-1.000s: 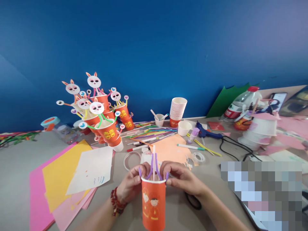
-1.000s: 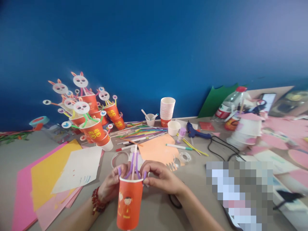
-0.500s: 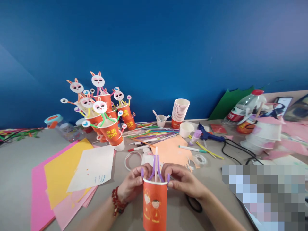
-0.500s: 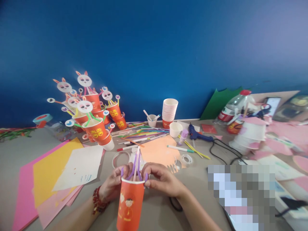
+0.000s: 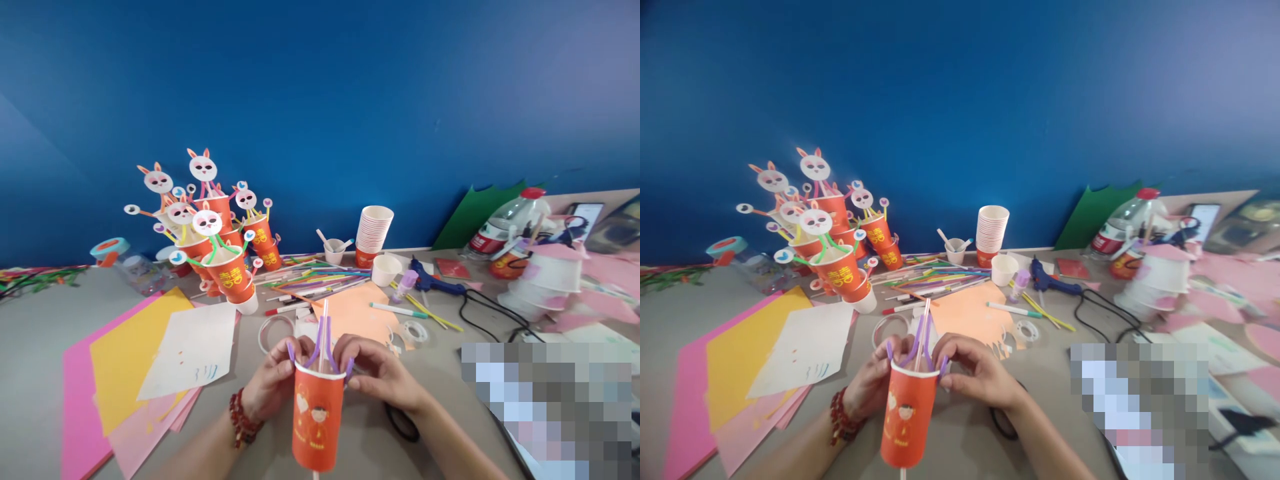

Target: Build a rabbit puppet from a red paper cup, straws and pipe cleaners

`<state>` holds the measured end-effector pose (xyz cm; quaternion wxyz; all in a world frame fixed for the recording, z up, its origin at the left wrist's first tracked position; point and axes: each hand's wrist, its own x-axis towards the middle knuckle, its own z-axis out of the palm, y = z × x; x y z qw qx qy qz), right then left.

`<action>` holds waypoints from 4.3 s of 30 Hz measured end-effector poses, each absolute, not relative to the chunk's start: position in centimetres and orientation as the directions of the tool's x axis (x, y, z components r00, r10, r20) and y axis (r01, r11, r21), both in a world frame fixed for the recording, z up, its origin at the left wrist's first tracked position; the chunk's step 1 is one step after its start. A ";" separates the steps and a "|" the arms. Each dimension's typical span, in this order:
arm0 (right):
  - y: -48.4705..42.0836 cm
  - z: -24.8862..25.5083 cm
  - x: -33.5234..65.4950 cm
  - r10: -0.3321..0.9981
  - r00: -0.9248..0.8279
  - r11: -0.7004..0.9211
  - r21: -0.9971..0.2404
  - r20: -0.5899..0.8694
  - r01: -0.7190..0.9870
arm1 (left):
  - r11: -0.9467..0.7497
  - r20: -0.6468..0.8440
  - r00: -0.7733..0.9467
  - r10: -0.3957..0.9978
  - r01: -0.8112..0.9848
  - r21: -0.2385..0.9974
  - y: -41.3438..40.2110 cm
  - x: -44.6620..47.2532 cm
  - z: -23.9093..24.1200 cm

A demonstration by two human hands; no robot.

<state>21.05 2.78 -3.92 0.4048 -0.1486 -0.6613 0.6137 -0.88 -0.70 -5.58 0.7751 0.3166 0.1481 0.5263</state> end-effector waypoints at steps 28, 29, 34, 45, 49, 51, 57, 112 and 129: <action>3.7 -4.4 21.2 0.703 -0.560 0.450 -0.884 0.439 -0.128 | 0.073 0.114 0.339 0.934 -0.492 0.868 -0.3 -1.2 -7.2; 3.7 -4.5 21.2 0.705 -0.564 0.432 -0.891 0.430 -0.141 | 0.081 0.101 0.338 0.936 -0.485 0.871 -0.3 -1.1 -7.2; 3.9 -4.8 21.4 0.730 -0.561 0.350 -0.919 0.389 -0.182 | 0.106 0.065 0.307 0.949 -0.509 0.854 -0.5 -0.8 -7.1; 4.1 -5.3 21.0 0.738 -0.564 0.350 -0.924 0.372 -0.151 | 0.034 0.091 0.265 0.960 -0.431 0.902 -0.2 -1.0 -7.1; 4.3 -5.3 21.2 0.736 -0.575 0.352 -0.927 0.357 -0.126 | 0.046 0.082 0.278 0.957 -0.426 0.903 -0.2 -1.3 -7.0; 4.4 -5.2 21.3 0.731 -0.583 0.354 -0.927 0.355 -0.121 | 0.045 0.088 0.293 0.952 -0.418 0.907 -0.3 -1.3 -6.9; 4.4 -4.5 21.4 0.707 -0.618 0.370 -0.924 0.345 -0.093 | 0.051 0.096 0.337 0.937 -0.402 0.914 -0.3 -1.3 -6.4; 4.0 -5.3 21.0 0.737 -0.601 0.373 -0.928 0.310 -0.021 | -0.071 0.136 0.291 0.947 -0.223 0.972 -0.7 -0.7 -7.5; 4.1 -5.6 20.9 0.757 -0.586 0.299 -0.950 0.291 -0.085 | 0.007 0.098 0.331 0.938 -0.303 0.953 -1.0 -0.4 -8.1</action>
